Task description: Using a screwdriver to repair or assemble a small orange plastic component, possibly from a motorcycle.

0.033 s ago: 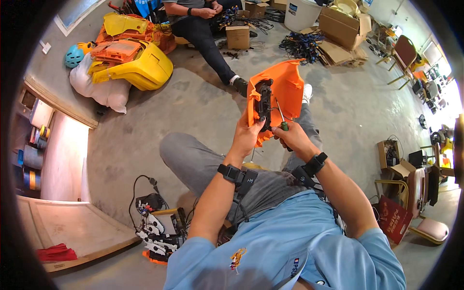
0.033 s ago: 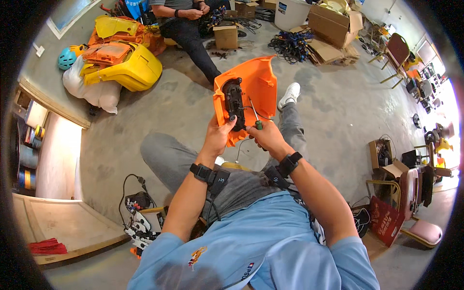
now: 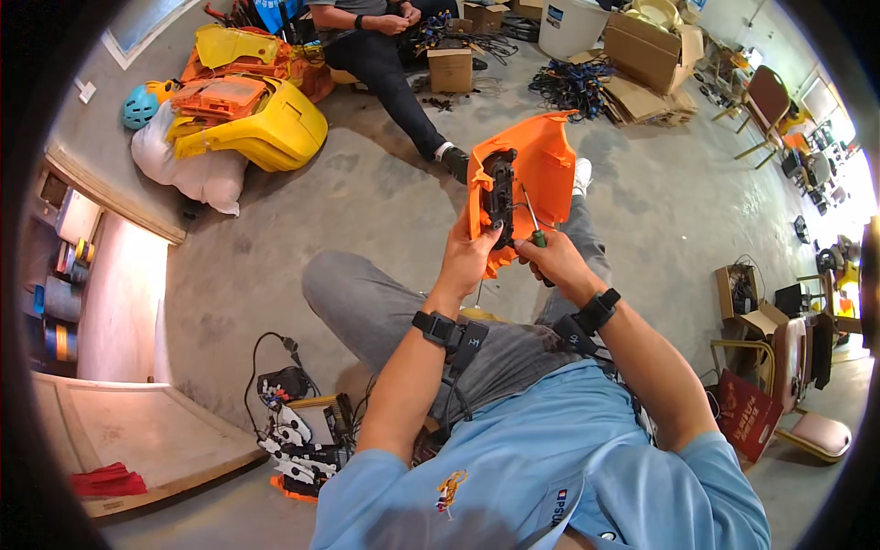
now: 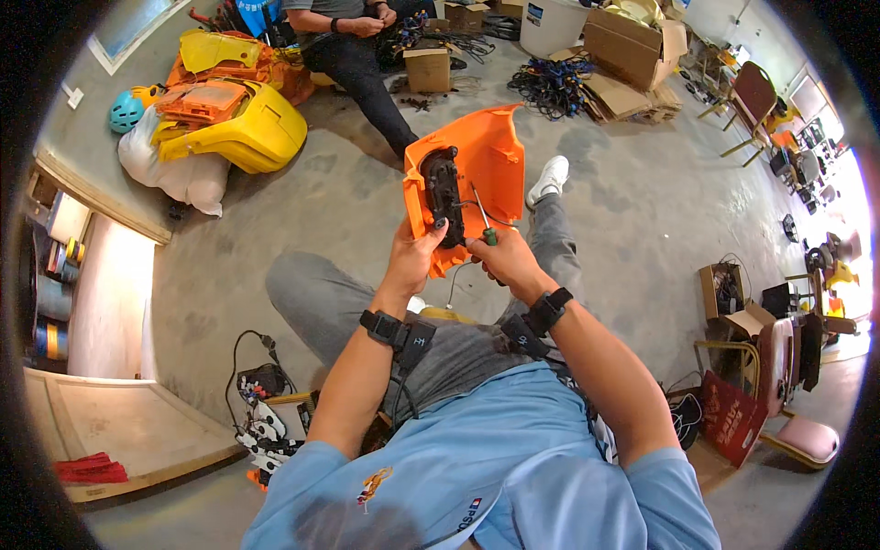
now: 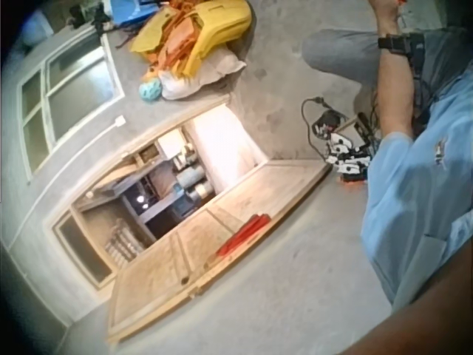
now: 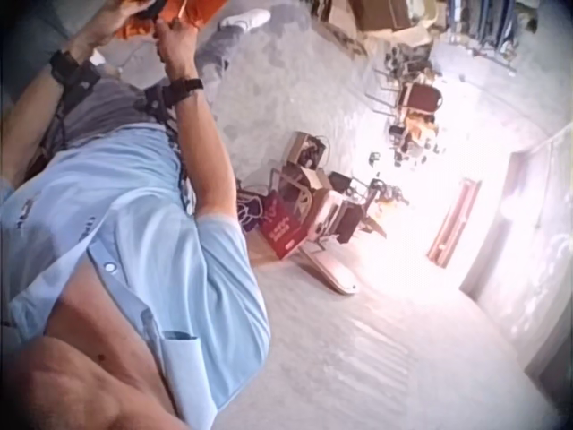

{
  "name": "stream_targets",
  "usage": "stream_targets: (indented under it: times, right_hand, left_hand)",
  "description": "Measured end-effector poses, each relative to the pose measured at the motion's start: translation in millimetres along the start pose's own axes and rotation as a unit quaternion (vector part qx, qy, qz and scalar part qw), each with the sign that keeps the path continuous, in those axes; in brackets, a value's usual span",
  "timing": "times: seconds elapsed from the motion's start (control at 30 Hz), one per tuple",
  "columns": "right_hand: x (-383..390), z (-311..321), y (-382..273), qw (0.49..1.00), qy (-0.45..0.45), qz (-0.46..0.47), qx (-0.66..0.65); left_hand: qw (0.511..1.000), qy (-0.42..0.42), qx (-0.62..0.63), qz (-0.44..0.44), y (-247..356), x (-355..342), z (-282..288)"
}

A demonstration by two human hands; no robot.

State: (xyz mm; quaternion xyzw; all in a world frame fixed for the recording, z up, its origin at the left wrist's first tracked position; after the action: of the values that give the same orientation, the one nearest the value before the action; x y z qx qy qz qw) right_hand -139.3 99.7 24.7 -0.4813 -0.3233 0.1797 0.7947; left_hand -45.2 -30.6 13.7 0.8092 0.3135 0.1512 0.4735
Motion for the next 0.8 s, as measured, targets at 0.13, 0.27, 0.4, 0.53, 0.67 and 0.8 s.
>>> stream_targets:
  times: [0.13,0.27,0.4,0.53,0.67,0.8]
  right_hand:
    - [-3.1,-2.2,-0.2,1.0,-0.02,0.0,0.0]
    - [-9.0,-2.7,8.0,1.0,-0.015,0.004,-0.007]
    - [-7.4,-4.7,2.9,1.0,-0.019,0.002,-0.008]
    - [-6.0,-2.0,6.4,0.999,0.008,0.011,-0.049]
    - [-13.6,-2.1,19.0,0.999,0.01,-0.022,-0.02]
    - [-17.0,-5.0,23.0,0.999,-0.003,-0.023,-0.027]
  left_hand:
    - [1.0,0.0,-0.002,0.003,1.8,-0.8,-0.5]
    - [1.0,-0.001,0.017,0.005,-1.8,-0.9,-2.0]
    - [1.0,0.003,-0.009,-0.01,0.8,-2.1,-0.1]
    - [0.999,-0.001,0.021,0.025,-0.3,0.3,-4.1]
    - [1.0,-0.008,-0.001,0.006,0.0,0.1,-1.7]
    - [1.0,-0.012,0.005,0.005,-2.1,-2.2,0.6]
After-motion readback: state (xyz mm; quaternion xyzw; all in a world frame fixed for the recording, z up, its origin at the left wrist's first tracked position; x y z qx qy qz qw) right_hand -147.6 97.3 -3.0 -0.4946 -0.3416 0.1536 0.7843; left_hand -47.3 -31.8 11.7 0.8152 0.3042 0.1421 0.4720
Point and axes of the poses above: each hand's wrist, its own x-axis away from the middle knuckle, its own z-axis out of the back of the hand, y = z × x, the point moved 6 cm from there along -x, towards the middle knuckle, and after that the axes turned 8 degrees about y, right-handed, at the moved point
